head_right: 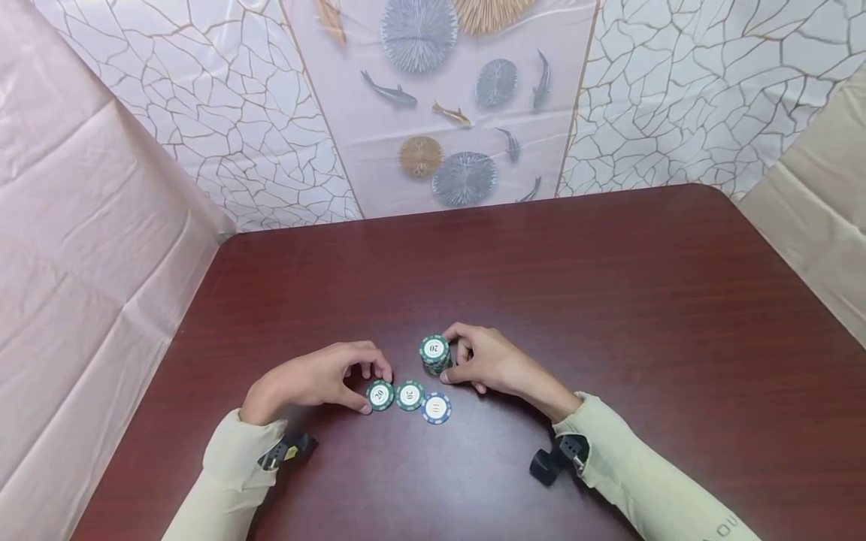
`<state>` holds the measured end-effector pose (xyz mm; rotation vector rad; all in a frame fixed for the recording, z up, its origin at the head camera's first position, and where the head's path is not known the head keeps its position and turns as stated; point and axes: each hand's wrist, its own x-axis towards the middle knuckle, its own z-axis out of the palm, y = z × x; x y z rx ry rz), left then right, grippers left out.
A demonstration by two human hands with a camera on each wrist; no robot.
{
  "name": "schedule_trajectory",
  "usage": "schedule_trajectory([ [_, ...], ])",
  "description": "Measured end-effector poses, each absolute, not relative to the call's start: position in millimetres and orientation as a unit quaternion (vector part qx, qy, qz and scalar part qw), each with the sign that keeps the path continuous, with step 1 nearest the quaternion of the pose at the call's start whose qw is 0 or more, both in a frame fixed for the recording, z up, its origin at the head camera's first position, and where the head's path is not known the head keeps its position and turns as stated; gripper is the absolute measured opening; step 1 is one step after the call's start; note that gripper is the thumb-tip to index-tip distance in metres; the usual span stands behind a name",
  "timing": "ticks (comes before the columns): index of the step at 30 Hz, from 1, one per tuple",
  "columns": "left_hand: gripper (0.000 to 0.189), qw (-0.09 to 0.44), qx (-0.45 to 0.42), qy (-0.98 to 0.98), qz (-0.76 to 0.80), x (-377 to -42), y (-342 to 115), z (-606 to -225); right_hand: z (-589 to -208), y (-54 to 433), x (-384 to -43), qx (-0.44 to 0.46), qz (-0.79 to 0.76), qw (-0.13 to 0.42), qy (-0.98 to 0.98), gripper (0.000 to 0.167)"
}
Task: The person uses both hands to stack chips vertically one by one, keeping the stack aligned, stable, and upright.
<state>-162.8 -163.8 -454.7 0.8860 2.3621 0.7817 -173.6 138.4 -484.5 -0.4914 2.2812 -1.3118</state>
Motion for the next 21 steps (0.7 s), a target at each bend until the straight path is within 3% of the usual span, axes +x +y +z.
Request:
schedule_trajectory([
  [10, 0.041, 0.249, 0.340, 0.864, 0.276, -165.1, -159.9, -449.6, -480.4, 138.4, -177.0, -0.184, -0.475, 0.227, 0.830, 0.049],
  [21, 0.022, 0.231, 0.324, 0.883, 0.247, -160.5, -154.1, -451.3, -482.9, 140.2, -174.4, -0.178, -0.480, 0.237, 0.826, 0.049],
])
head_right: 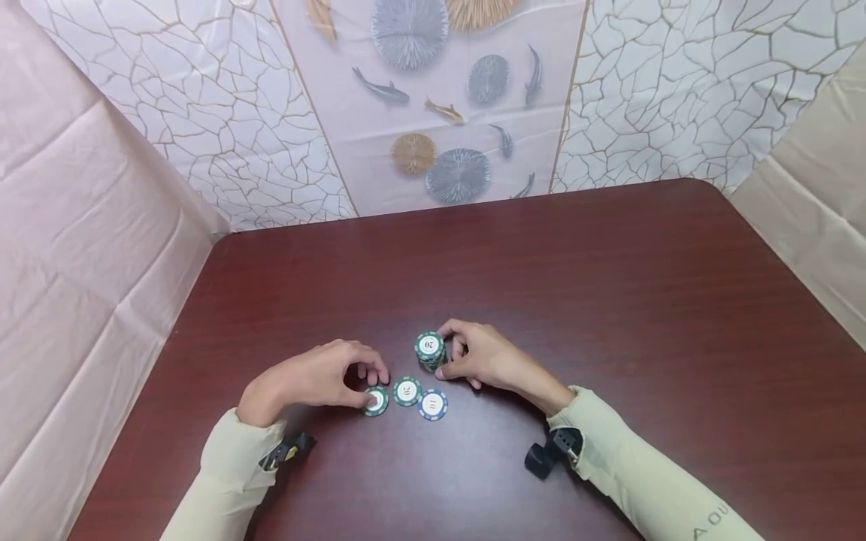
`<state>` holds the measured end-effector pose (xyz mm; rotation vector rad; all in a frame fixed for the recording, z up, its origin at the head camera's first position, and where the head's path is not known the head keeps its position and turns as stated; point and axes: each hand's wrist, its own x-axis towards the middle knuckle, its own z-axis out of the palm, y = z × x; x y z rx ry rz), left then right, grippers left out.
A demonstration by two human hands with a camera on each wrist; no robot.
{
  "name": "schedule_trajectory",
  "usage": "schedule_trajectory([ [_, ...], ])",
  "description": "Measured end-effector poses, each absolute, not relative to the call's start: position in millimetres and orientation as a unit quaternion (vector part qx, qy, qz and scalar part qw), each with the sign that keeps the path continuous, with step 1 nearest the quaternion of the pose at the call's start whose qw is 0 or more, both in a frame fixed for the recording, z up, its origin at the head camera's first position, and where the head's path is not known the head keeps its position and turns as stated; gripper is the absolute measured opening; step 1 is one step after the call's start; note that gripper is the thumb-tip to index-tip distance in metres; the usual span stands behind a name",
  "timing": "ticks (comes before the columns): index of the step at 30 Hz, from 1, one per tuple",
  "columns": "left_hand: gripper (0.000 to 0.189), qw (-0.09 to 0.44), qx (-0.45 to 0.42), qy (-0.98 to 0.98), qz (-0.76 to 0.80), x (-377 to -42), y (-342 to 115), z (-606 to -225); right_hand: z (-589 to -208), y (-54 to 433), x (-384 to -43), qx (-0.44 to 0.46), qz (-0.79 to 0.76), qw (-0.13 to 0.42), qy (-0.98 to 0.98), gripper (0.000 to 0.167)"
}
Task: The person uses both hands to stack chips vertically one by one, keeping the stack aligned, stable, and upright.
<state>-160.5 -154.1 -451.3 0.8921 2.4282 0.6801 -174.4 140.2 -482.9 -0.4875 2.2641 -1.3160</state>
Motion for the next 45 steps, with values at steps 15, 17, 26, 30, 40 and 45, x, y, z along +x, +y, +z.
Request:
schedule_trajectory([
  [15, 0.034, 0.252, 0.335, 0.871, 0.257, -158, -156, -448, -483, 140, -173, -0.179, -0.474, 0.230, 0.831, 0.050],
  [17, 0.029, 0.243, 0.338, 0.873, 0.252, -157, -155, -447, -482, 140, -173, -0.180, -0.473, 0.229, 0.832, 0.050],
  [26, 0.031, 0.246, 0.310, 0.887, 0.238, -154, -157, -438, -479, 140, -177, -0.185, -0.467, 0.226, 0.835, 0.049],
  [30, 0.032, 0.246, 0.307, 0.892, 0.223, -147, -161, -435, -478, 141, -178, -0.183, -0.464, 0.224, 0.837, 0.050],
  [40, 0.049, 0.237, 0.289, 0.909, 0.183, -119, -173, -435, -483, 141, -174, -0.174, -0.469, 0.235, 0.833, 0.049],
  [45, 0.047, 0.213, 0.304, 0.916, 0.155, -113, -172, -437, -484, 140, -173, -0.177, -0.473, 0.230, 0.832, 0.049],
])
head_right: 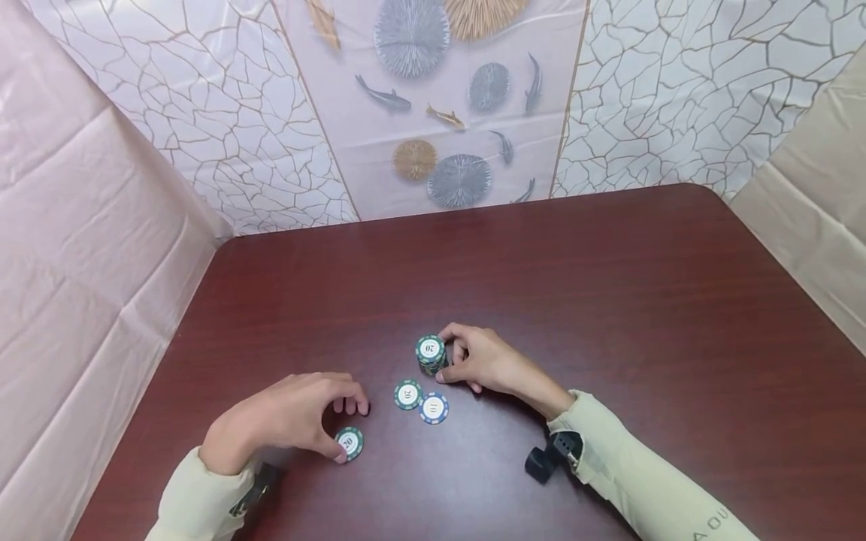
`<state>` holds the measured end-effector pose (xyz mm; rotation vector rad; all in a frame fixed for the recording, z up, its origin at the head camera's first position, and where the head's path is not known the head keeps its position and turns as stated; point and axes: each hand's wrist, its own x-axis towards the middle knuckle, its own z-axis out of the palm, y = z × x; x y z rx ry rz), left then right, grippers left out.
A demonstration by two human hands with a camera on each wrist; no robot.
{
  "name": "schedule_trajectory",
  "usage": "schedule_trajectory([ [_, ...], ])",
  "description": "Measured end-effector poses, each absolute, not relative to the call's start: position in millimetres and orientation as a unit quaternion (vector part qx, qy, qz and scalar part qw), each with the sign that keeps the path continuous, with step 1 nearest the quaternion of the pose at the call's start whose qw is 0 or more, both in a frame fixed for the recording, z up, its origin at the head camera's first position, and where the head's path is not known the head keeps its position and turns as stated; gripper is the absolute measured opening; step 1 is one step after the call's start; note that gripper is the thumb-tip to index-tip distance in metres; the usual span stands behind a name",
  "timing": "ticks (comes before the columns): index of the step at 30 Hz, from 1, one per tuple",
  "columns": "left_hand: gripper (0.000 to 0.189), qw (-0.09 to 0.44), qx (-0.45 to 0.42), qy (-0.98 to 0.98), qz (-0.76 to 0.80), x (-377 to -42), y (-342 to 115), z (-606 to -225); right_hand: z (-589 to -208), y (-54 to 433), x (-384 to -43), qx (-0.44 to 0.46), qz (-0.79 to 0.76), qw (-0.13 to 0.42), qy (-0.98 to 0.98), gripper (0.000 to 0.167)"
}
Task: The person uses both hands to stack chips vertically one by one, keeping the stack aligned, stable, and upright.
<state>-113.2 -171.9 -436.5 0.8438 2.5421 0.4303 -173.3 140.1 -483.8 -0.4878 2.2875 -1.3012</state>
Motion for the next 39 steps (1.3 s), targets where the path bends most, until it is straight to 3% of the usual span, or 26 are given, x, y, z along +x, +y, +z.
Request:
schedule_trajectory([
  [5, 0.033, 0.167, 0.324, 0.921, 0.134, -114, -168, -439, -484, 140, -174, -0.179, -0.470, 0.225, 0.834, 0.048],
  [9, 0.034, 0.141, 0.331, 0.925, 0.122, -113, -168, -442, -484, 140, -173, -0.178, -0.471, 0.227, 0.834, 0.049],
  [17, 0.037, 0.149, 0.322, 0.926, 0.130, -111, -168, -443, -483, 139, -173, -0.179, -0.479, 0.231, 0.828, 0.049],
  [25, 0.037, 0.105, 0.331, 0.931, 0.115, -110, -163, -444, -483, 139, -173, -0.181, -0.474, 0.226, 0.831, 0.050],
  [39, 0.036, 0.119, 0.352, 0.890, 0.265, -137, -160, -439, -483, 140, -172, -0.184, -0.474, 0.227, 0.831, 0.048],
])
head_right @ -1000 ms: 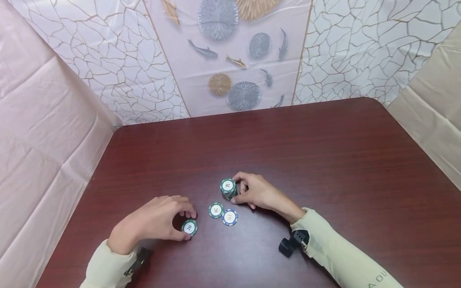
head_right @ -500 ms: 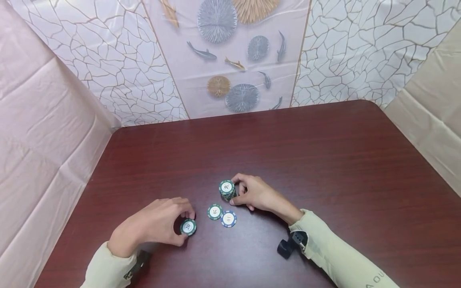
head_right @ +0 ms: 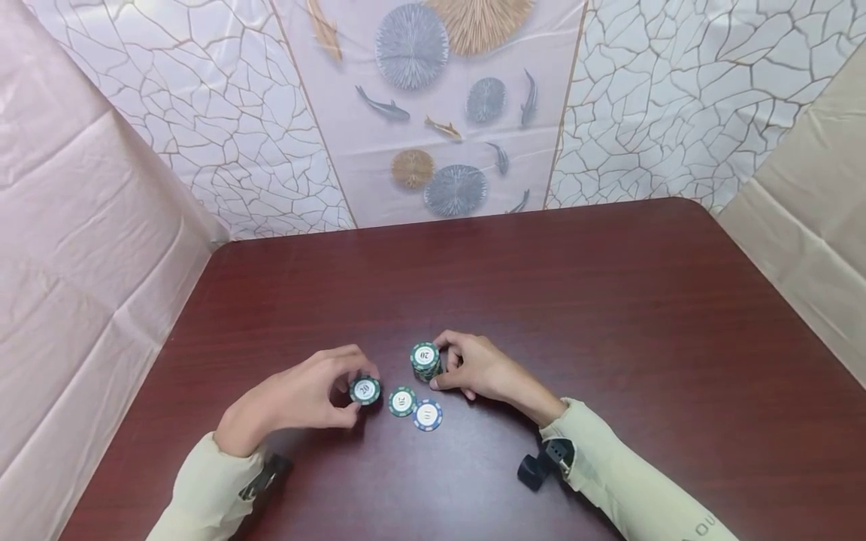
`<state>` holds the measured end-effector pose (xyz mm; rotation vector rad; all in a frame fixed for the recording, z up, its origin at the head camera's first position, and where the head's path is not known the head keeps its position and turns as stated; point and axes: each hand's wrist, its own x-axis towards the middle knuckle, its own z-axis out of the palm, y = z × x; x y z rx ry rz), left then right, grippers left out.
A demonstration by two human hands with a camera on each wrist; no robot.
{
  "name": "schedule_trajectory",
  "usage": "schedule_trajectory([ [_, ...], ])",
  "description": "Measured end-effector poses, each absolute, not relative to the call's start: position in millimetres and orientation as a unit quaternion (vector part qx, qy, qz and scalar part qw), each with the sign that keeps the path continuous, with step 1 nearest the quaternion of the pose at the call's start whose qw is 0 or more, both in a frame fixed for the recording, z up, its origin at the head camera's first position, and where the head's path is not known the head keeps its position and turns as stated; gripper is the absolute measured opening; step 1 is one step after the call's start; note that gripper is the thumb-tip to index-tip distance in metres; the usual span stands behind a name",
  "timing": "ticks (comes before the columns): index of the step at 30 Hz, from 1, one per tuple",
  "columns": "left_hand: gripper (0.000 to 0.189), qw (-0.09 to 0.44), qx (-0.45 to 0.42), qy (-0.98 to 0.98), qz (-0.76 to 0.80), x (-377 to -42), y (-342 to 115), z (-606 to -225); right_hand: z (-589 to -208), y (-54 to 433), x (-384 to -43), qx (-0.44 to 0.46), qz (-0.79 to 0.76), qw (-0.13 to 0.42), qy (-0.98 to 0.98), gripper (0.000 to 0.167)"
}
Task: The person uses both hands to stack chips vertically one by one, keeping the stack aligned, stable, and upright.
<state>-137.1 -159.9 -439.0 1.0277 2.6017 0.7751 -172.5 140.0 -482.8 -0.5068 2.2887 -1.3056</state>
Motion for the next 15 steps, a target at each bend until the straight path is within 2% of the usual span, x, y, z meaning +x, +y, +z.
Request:
schedule_trajectory([
  [15, 0.031, 0.078, 0.339, 0.870, 0.349, -169, -145, -439, -486, 140, -173, -0.182, -0.476, 0.229, 0.829, 0.048],
])
